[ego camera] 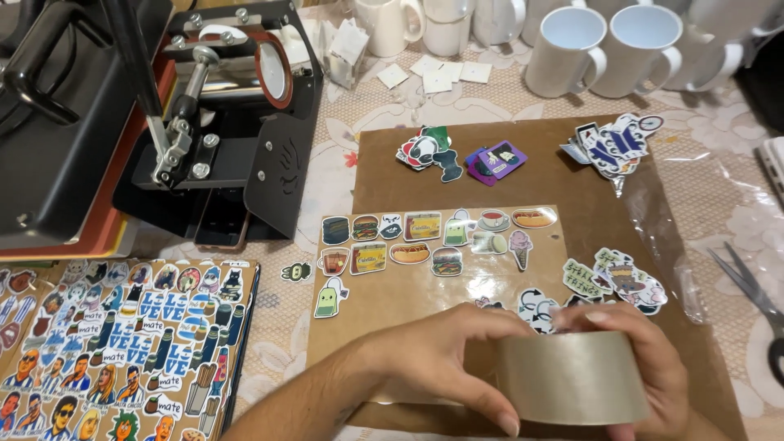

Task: The person places various stickers onto a brown paper bag, smoothing them down with their fingers. They then use a roll of clear packing tape to cover the stickers, cutting the tape with scissors and pressing it down to secure the items.

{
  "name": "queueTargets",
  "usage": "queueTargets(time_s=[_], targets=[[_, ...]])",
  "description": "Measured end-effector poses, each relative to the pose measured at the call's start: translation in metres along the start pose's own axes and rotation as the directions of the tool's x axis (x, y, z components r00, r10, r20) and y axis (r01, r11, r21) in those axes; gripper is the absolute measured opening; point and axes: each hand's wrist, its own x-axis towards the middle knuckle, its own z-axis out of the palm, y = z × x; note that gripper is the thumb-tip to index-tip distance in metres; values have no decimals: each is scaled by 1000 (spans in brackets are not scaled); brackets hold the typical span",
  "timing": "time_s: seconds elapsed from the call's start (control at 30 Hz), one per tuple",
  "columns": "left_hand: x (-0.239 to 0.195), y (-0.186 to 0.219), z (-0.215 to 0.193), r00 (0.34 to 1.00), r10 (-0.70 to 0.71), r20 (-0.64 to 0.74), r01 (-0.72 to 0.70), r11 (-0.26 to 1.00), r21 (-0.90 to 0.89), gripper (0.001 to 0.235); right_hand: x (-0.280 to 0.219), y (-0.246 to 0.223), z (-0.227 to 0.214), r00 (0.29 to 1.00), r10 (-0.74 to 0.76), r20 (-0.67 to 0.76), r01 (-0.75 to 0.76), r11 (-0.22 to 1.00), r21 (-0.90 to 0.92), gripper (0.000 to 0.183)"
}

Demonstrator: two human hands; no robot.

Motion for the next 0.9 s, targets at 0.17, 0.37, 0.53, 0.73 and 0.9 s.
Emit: queueTargets(time_s=[0.17, 0.37, 0.53, 0.73, 0.9], targets=[[-4, 8, 14, 943, 303, -135, -279, 944, 175, 45, 34, -35, 11, 992, -102, -80, 97, 993, -67, 111], [-19, 27, 36, 739, 621, -262, -396, 715, 576, 30, 49, -113, 2, 956, -294, -6, 219, 724, -654, 41], [-25, 44, 47, 449, 841, -300, -320, 465, 825, 18, 79, -148, 34, 904, -427, -21, 296, 660, -691, 16], [-25, 36, 46, 318, 911, -264, -138, 320, 937, 15, 84, -155, 44, 908, -418, 30, 307, 616, -725, 9], [-23, 37, 44, 283, 923, -260, -130, 305, 944, 11, 87, -145, 55, 881, -472, -37, 304, 623, -720, 8]])
